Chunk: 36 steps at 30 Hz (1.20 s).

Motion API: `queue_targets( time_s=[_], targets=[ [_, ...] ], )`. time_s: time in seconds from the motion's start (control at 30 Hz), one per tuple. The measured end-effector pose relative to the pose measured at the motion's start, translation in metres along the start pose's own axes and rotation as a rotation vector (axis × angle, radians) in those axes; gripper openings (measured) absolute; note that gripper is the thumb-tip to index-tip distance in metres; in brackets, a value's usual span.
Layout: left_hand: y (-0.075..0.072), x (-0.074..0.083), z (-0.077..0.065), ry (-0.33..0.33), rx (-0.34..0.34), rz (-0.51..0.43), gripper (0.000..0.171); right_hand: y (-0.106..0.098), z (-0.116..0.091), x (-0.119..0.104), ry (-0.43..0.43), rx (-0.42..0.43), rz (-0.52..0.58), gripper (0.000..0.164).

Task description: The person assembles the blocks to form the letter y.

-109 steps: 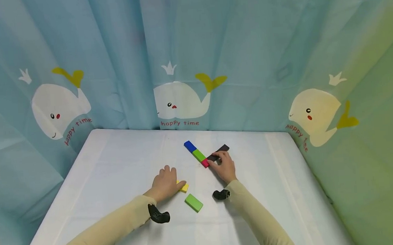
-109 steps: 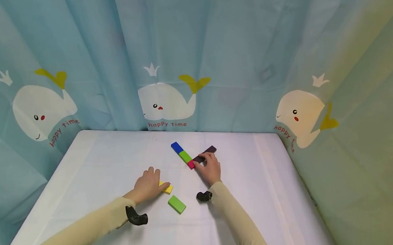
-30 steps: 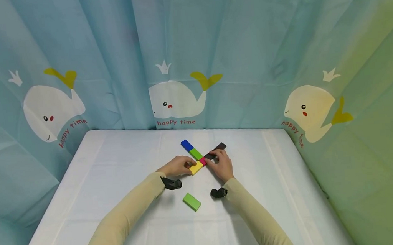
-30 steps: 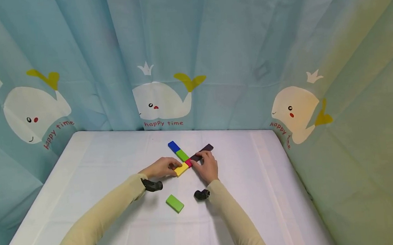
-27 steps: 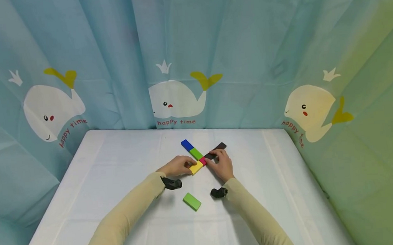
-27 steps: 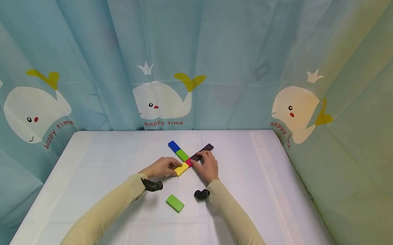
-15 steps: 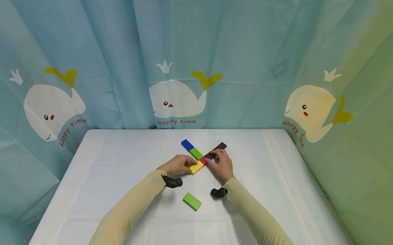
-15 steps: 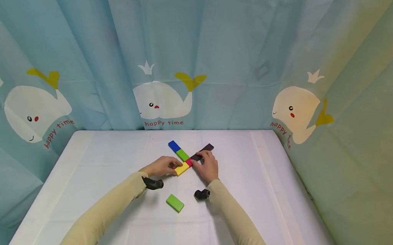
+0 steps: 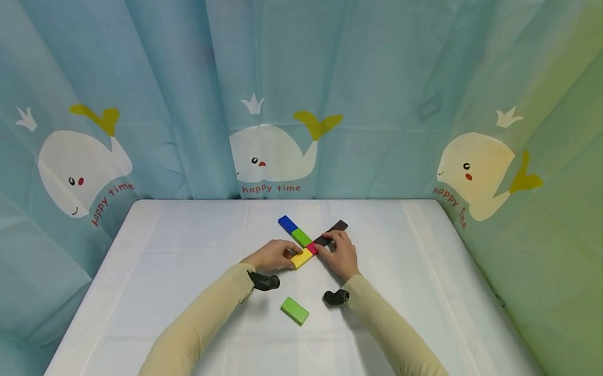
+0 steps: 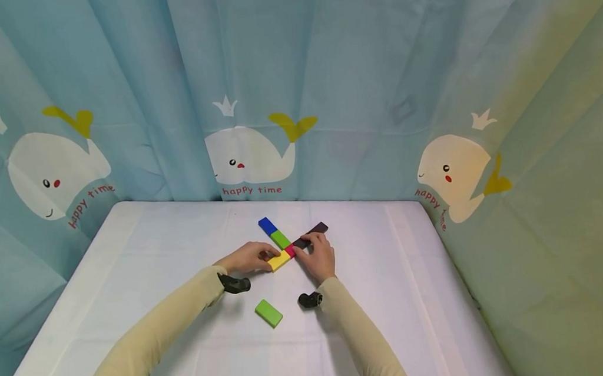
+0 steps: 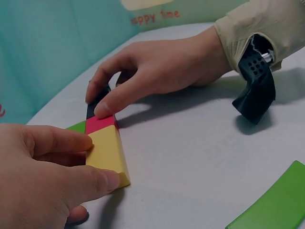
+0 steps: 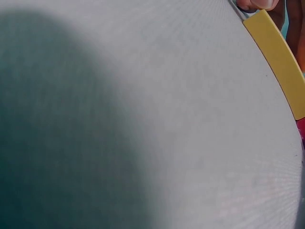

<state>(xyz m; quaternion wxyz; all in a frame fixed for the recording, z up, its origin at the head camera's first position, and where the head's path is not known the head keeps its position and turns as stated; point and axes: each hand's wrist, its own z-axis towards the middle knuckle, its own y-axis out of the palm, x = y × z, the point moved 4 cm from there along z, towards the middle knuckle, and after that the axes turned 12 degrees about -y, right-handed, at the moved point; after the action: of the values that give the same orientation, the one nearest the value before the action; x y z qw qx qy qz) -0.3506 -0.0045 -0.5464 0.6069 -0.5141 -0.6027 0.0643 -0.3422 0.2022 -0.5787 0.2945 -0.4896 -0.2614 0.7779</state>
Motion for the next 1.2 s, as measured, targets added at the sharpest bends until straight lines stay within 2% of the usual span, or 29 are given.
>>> queue_targets(
  time_s=[0.27,0.47,0.67,0.8,0.9,1.0,1.1,1.2],
  targets=[
    [0.001,0.001,0.000,-0.017,0.009,-0.012,0.040,0.000,0.000,0.000,-0.002,0.000,-0.010,0.042],
    [0.001,0.002,-0.002,-0.001,0.016,-0.023,0.039,0.001,0.000,0.001,-0.030,0.010,-0.004,0.041],
    [0.003,0.001,-0.002,-0.026,0.016,-0.032,0.040,0.000,0.000,0.001,-0.045,0.017,-0.011,0.041],
    [0.005,0.000,-0.004,-0.035,0.058,-0.035,0.040,0.000,-0.001,-0.001,-0.037,0.018,-0.004,0.041],
    [0.007,0.000,-0.011,-0.060,0.119,-0.036,0.038,0.002,-0.002,-0.001,-0.027,0.006,-0.002,0.041],
    [0.010,-0.001,-0.022,-0.114,0.184,-0.050,0.037,0.003,-0.002,-0.001,-0.026,-0.002,-0.003,0.041],
    [0.012,-0.001,-0.038,-0.171,0.238,-0.079,0.035,0.002,-0.002,-0.001,-0.028,0.005,0.000,0.041],
    [0.018,-0.003,-0.057,-0.199,0.287,-0.099,0.034,0.000,-0.001,-0.001,-0.025,0.009,0.000,0.040]
  ],
)
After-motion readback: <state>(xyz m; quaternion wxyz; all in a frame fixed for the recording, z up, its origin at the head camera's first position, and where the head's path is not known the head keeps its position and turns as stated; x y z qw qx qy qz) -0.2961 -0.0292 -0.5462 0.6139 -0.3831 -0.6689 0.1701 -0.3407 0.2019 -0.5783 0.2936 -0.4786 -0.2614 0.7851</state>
